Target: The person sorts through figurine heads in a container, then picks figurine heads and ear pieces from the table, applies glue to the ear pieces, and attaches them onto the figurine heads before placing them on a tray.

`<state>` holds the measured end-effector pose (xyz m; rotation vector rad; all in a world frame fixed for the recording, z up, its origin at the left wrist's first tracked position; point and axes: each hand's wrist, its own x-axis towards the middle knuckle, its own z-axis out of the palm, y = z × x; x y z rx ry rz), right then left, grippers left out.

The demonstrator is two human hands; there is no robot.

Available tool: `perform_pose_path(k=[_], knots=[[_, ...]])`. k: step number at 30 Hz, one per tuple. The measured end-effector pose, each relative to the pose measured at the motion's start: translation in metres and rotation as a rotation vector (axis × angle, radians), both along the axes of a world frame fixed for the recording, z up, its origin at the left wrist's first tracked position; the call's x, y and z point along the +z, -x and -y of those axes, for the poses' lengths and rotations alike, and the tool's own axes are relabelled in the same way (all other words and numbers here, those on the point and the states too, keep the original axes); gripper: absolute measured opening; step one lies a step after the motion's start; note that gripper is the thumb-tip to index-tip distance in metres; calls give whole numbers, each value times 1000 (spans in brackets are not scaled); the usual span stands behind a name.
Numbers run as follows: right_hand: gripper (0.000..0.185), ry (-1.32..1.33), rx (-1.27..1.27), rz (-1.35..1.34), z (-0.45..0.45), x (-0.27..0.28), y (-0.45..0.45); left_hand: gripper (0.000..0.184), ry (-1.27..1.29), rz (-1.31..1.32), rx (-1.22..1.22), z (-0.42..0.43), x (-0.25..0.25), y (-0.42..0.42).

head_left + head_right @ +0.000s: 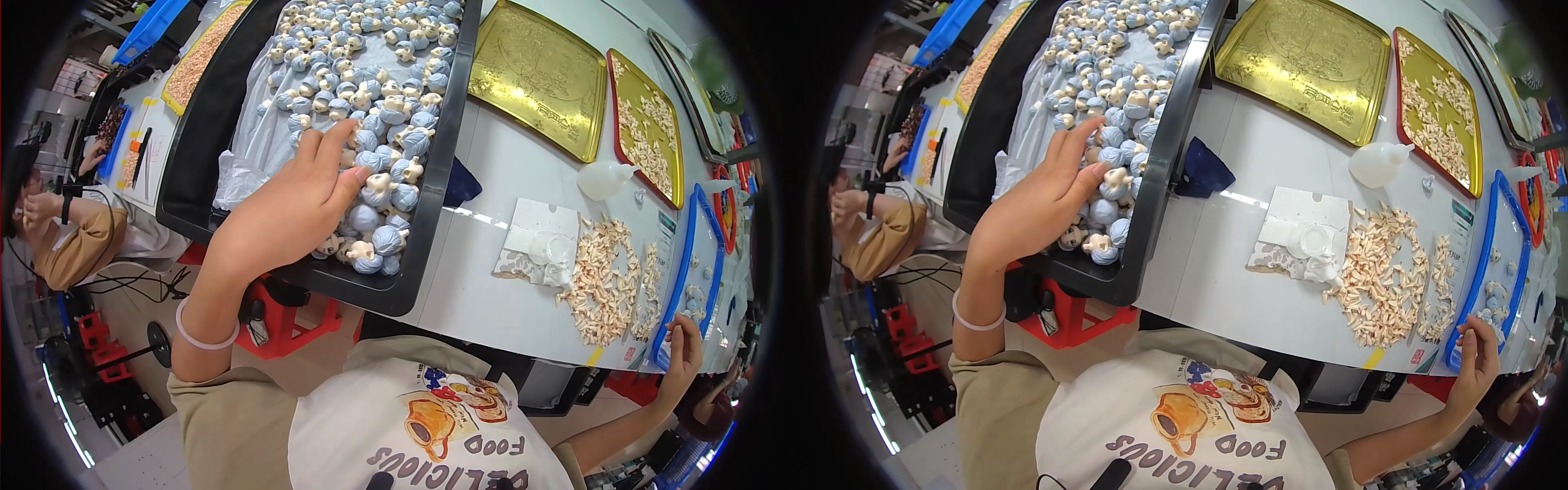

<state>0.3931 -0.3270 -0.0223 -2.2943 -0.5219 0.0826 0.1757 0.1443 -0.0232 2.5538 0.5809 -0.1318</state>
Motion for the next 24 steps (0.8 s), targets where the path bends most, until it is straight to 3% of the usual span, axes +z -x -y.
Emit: perform_pose_path(k=[6, 8, 11, 15, 17, 24], knots=[[19, 9, 6, 9, 6, 2, 3, 47, 75, -99, -6, -11, 3, 1], [18, 16, -7, 14, 14, 2, 5, 48, -69, -59, 14, -9, -2, 2], [18, 8, -37, 23, 21, 0, 7, 46, -85, 24, 50, -1, 2, -3], [19, 10, -57, 14, 26, 1, 11, 42, -130, -62, 172, 19, 19, -8], [19, 5, -54, 8, 27, -1, 10, 31, -130, 150, 97, 21, 18, -5], [19, 21, -37, 8, 22, -5, 9, 29, 77, 266, 212, 18, 9, -1]])
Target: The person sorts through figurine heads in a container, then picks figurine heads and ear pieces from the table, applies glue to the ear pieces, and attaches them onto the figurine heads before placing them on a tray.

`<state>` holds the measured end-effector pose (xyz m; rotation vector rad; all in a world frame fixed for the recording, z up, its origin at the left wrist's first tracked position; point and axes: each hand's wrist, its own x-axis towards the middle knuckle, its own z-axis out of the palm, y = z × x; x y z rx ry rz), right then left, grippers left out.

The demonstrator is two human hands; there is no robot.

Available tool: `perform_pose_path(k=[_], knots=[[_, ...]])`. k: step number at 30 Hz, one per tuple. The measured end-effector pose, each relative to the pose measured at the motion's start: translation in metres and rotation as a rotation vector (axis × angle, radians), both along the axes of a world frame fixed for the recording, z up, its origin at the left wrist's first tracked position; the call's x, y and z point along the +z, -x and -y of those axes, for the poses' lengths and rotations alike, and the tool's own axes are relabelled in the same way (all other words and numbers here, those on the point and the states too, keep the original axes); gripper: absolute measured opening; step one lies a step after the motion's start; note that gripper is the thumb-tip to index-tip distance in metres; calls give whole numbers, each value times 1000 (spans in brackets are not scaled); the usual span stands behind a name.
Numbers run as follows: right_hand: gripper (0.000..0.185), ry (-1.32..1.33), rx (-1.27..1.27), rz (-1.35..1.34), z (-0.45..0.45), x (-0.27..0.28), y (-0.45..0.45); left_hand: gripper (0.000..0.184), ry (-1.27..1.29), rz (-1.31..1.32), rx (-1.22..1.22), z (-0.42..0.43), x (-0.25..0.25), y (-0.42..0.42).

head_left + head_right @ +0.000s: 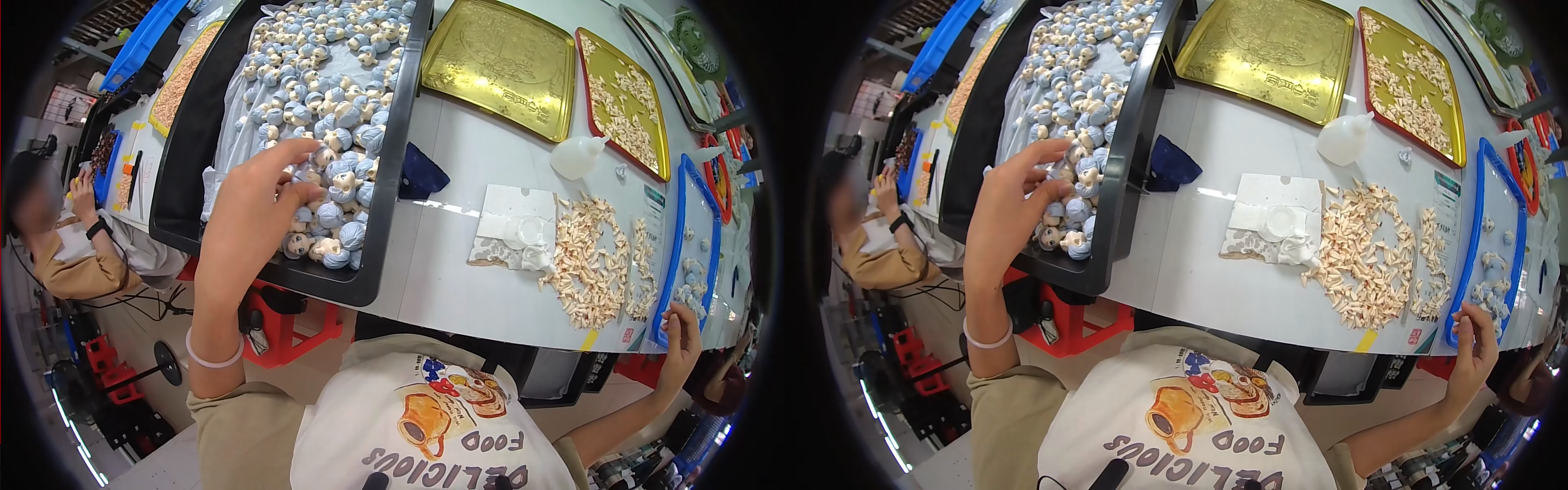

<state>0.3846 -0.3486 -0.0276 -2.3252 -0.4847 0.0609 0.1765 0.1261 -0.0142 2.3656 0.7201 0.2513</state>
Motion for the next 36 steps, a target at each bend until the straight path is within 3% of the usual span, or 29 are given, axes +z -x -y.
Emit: perform_pose_path(k=[2, 7, 9, 11, 13, 15, 17, 18, 20, 23, 24, 28, 30, 36], knots=[[19, 8, -1, -1, 0, -1, 0, 30, -167, -23, 98, 0, 3, 0], [18, -39, -35, 17, -1, 3, 4, 30, 12, 3, 124, -2, 11, 8], [18, -32, -53, 10, 0, 3, 4, 27, -143, 269, 133, 0, 11, 14], [18, -30, -74, -12, -1, 3, 6, 21, 33, 416, 54, 13, 18, 24], [16, -85, -76, -31, -13, 4, 8, 12, 36, 492, -172, 36, 23, 37], [14, -30, -30, 50, -22, 4, 6, 13, 377, 669, -449, 63, 10, 32], [15, -23, 23, 116, -35, 3, 4, 18, 679, 535, -433, 100, 5, 33], [16, -11, 46, 129, -41, 0, 2, 18, 703, 538, -455, 115, 2, 24], [17, 11, 61, 135, -53, -7, 1, 19, 1158, 297, -128, 138, -6, 13], [17, 31, 154, 88, -73, -18, -3, 22, 1246, 370, -265, 148, -46, -6], [16, 59, 210, 128, -77, -22, -4, 30, 1119, 413, -415, 144, -66, -6], [10, 137, 278, 198, -93, -29, -12, 32, 1089, 426, -402, 143, -81, -16], [9, 170, 280, 230, -100, -31, -17, 31, 1155, 468, -198, 147, -77, -26], [8, 336, 343, 276, -112, -30, -20, 30, 1157, 544, -281, 140, -89, -35]])
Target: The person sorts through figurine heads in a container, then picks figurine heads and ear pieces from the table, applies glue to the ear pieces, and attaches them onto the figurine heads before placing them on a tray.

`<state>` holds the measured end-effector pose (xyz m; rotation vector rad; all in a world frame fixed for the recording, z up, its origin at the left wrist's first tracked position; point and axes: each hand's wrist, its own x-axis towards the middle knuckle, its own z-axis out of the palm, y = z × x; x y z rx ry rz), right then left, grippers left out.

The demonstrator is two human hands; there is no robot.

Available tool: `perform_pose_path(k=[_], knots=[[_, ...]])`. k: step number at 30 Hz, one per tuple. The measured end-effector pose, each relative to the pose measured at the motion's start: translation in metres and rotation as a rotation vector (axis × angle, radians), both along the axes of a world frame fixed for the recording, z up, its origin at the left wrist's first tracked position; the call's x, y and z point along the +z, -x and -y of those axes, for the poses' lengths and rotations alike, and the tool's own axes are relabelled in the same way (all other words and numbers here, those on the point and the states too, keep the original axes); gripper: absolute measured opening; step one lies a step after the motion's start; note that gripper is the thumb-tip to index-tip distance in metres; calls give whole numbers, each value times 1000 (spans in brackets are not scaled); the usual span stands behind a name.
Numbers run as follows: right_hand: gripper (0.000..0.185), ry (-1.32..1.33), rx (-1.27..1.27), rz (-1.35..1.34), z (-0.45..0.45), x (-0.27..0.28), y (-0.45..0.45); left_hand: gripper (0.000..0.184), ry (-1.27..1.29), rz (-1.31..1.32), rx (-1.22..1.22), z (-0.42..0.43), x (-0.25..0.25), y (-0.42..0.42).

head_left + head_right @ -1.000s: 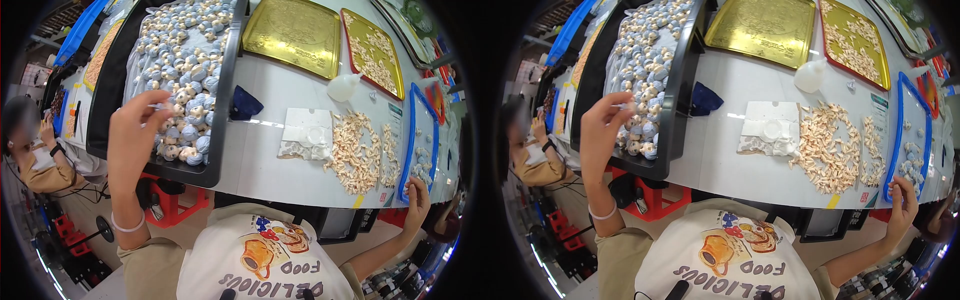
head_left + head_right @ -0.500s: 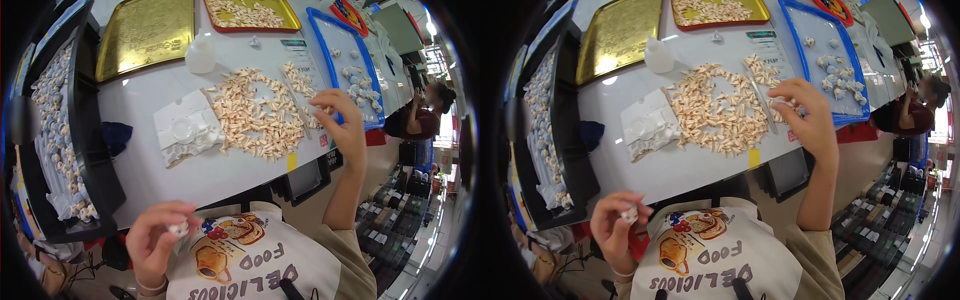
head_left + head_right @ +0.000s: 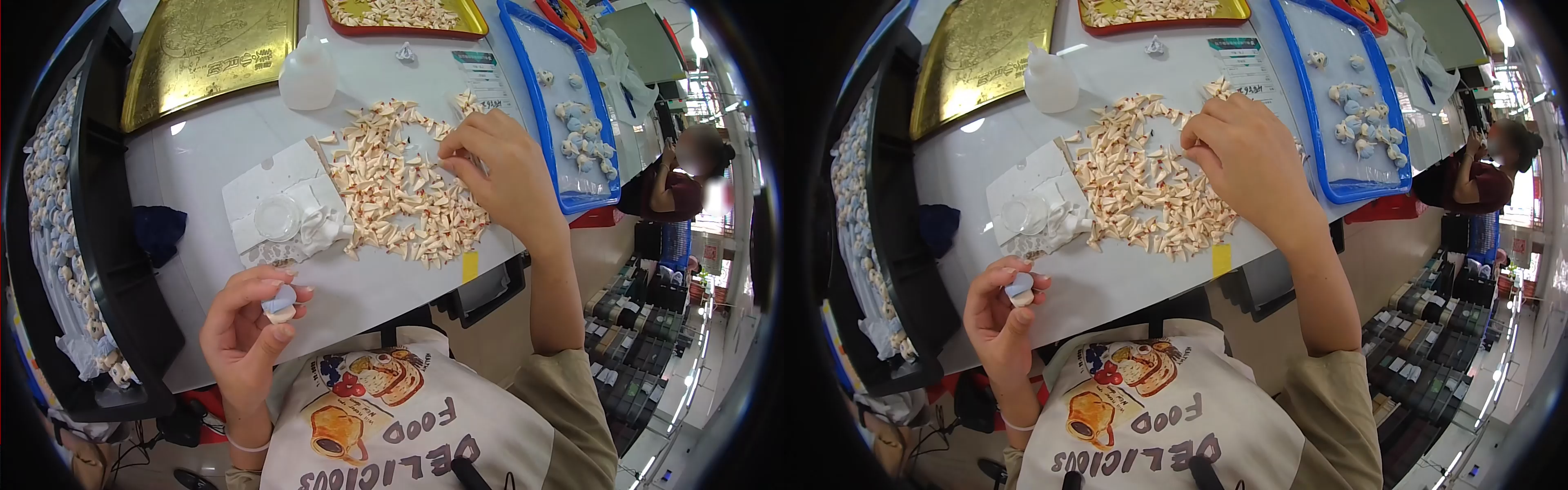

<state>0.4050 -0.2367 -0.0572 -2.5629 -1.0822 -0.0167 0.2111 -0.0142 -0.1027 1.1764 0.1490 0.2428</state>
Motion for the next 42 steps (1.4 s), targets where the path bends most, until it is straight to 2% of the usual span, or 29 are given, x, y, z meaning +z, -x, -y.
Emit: perform_pose_path(k=[9, 11, 12, 14, 15, 17, 21, 24, 28, 30, 31, 34, 36, 39, 42], knots=[[11, -11, 82, 12, -2, 1, -4, 27, 76, -41, -58, -2, 3, -3], [9, -266, -48, -101, -1, 5, 0, 28, 73, -32, -56, -3, 2, -3], [9, -268, -44, -106, 0, 9, 4, 29, 70, -21, -58, -3, 2, -3], [13, -448, -192, -332, 2, 14, 16, 31, 117, -20, -46, -2, 2, -3], [13, -451, -185, -340, 3, 14, 20, 32, 166, -14, -37, -1, 2, -3], [15, -685, -165, -467, 5, 12, 28, 33, 182, -26, -40, -1, 4, -2], [18, -829, -157, -619, 10, 6, 41, 33, 221, -30, -106, -6, 2, 0], [17, -853, -44, -725, 12, 2, 43, 34, 139, 2, -80, -8, -1, 0], [16, -888, -24, -817, 11, -3, 45, 35, 153, 33, -115, -6, 0, 0], [15, -830, 11, -739, 10, -7, 41, 34, 368, -25, -55, -3, 5, 0], [15, -826, 11, -740, 8, -8, 40, 34, 373, -24, -53, -4, 5, 0], [14, -812, 14, -713, -1, -7, 41, 30, 331, 27, -69, -6, 2, 0], [13, -875, -103, -821, -11, -2, 45, 26, 113, 72, -94, -8, -1, 1], [12, -915, -79, -943, -15, -2, 43, 23, 49, 148, -161, -13, -9, 1], [14, -990, -69, -1040, -23, -3, 43, 29, 196, 117, -151, -9, -6, 1]])
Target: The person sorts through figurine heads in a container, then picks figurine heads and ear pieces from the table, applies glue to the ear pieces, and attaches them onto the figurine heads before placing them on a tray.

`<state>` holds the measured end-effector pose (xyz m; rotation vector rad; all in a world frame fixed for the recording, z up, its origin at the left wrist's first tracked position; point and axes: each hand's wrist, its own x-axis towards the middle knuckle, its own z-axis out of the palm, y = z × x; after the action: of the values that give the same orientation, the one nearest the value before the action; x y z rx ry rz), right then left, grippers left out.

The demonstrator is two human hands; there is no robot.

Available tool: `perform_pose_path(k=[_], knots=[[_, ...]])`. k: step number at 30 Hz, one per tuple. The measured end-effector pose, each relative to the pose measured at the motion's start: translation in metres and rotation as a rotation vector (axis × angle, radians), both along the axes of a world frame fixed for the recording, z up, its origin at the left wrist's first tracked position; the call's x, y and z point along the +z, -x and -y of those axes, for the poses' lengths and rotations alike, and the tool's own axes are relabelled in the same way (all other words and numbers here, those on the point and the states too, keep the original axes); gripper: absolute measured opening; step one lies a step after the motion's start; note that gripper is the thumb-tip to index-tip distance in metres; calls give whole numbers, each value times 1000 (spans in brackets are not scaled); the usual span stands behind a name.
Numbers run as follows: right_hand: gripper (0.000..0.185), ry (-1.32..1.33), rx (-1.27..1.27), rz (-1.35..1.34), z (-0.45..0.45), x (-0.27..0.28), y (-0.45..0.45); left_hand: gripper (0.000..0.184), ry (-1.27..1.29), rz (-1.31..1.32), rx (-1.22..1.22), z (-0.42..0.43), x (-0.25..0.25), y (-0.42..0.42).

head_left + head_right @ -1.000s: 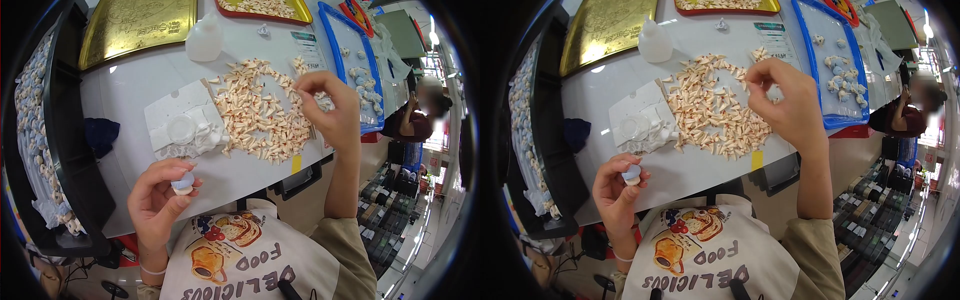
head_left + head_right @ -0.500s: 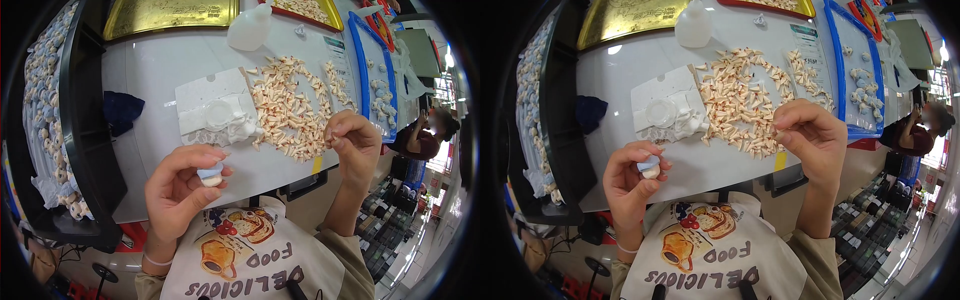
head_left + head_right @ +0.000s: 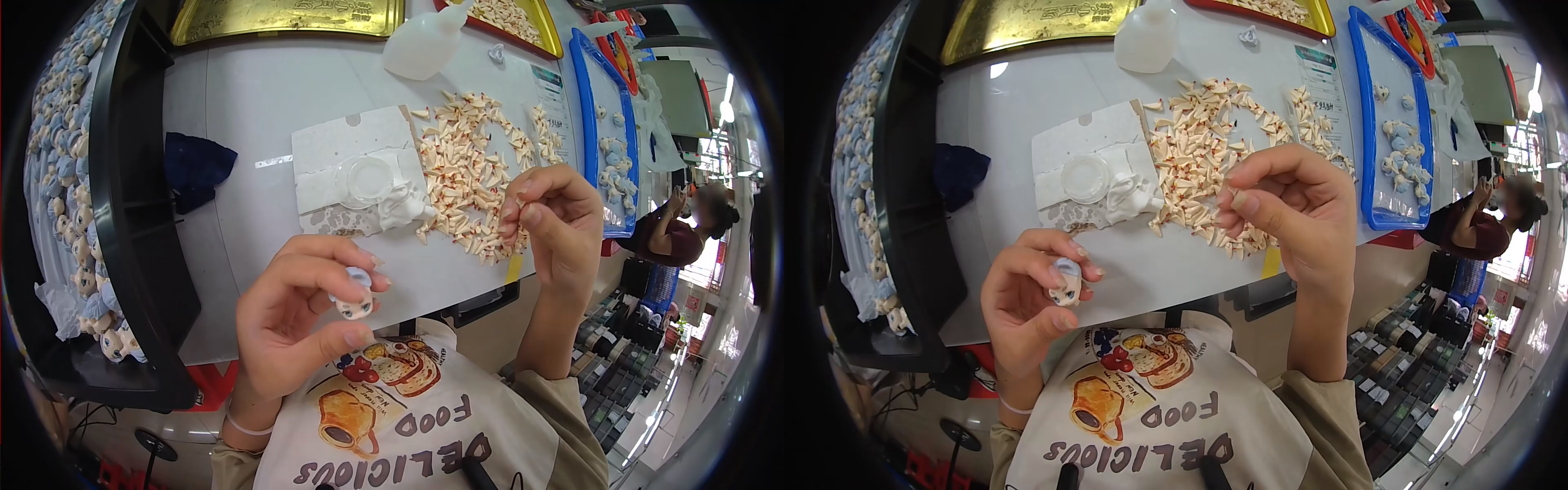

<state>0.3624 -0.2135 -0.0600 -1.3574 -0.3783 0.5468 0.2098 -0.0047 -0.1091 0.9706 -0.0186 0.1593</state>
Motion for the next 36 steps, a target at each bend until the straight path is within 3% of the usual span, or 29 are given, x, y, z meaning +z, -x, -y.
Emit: perform_pose_path(k=[3, 10, 12, 24, 28, 30, 36], knots=[[14, -69, 43, -59, -10, 3, 3, 36, 199, -158, -30, 3, 12, 3], [12, 55, 96, 168, -28, 7, 1, 36, 216, -110, -47, 0, 4, 4], [15, 133, 91, 437, -35, 6, -2, 34, 152, -37, -33, 1, 1, 4], [23, 468, 126, 1230, -77, 3, -5, 36, -9, 20, -18, -3, -3, 1], [26, 493, 104, 1506, -78, -7, -4, 36, 98, -27, -37, 0, 6, 0], [25, 483, 79, 1513, -78, -8, -3, 37, 58, -224, 108, 8, 15, -2], [26, 474, 31, 1553, -81, -10, -2, 38, 39, -208, 123, 7, 11, -1]])
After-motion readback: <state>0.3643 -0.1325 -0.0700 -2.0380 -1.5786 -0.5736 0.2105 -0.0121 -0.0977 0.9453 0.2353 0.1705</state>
